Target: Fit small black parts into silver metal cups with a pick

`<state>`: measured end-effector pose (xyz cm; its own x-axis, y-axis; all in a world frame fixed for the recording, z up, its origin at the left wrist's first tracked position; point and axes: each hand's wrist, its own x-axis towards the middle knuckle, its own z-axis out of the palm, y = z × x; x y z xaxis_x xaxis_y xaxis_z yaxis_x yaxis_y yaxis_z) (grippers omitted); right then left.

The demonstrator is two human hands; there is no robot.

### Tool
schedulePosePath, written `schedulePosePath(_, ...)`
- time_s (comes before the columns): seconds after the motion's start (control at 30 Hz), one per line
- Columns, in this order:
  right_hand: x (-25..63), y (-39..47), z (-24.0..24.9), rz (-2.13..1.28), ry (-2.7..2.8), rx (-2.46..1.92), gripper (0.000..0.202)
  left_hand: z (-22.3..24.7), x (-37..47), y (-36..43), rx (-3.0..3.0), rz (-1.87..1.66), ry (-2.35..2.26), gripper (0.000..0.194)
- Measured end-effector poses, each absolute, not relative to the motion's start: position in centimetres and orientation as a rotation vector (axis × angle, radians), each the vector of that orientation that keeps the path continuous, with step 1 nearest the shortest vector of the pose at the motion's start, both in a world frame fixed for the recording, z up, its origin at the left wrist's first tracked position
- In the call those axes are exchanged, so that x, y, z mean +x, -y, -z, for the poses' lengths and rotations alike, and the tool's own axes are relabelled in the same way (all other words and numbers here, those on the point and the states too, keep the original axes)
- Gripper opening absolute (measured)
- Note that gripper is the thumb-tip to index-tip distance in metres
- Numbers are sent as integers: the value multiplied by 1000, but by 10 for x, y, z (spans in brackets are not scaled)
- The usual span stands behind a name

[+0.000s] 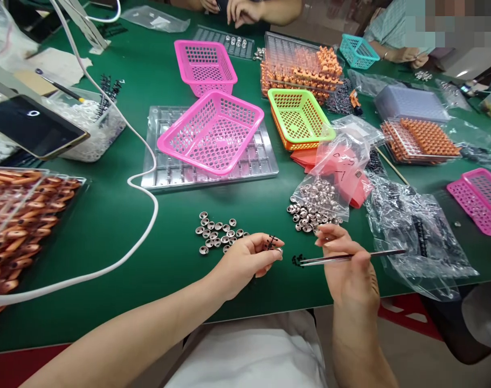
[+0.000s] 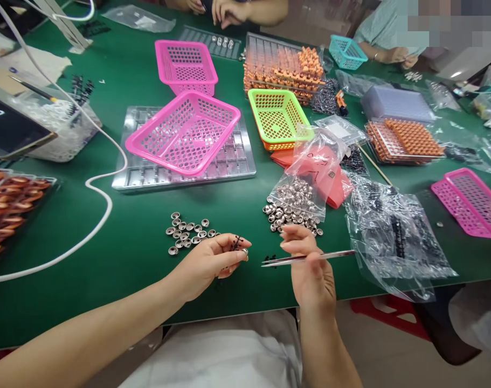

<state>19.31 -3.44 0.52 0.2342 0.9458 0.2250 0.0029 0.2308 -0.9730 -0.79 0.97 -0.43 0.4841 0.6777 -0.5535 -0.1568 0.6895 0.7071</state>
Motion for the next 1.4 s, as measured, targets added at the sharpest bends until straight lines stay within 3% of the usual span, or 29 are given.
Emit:
schedulePosePath(0.27,191,44,12,-998,1000,-1076,36,9,-8,-10,616,-553,-930,30)
schedulePosePath(0.43,182,48,12,-1033,901,-1147,8,5,-9,-9,626,-552,-936,26)
schedulePosePath(1.13,166,54,25,-1038,945,-1175,19,0,-10,-8,744,-569,-950,33)
schedulePosePath(1.4,186,50,6,-997,984,-1265,7,-15,-17,-8,1210,-248,-951,18)
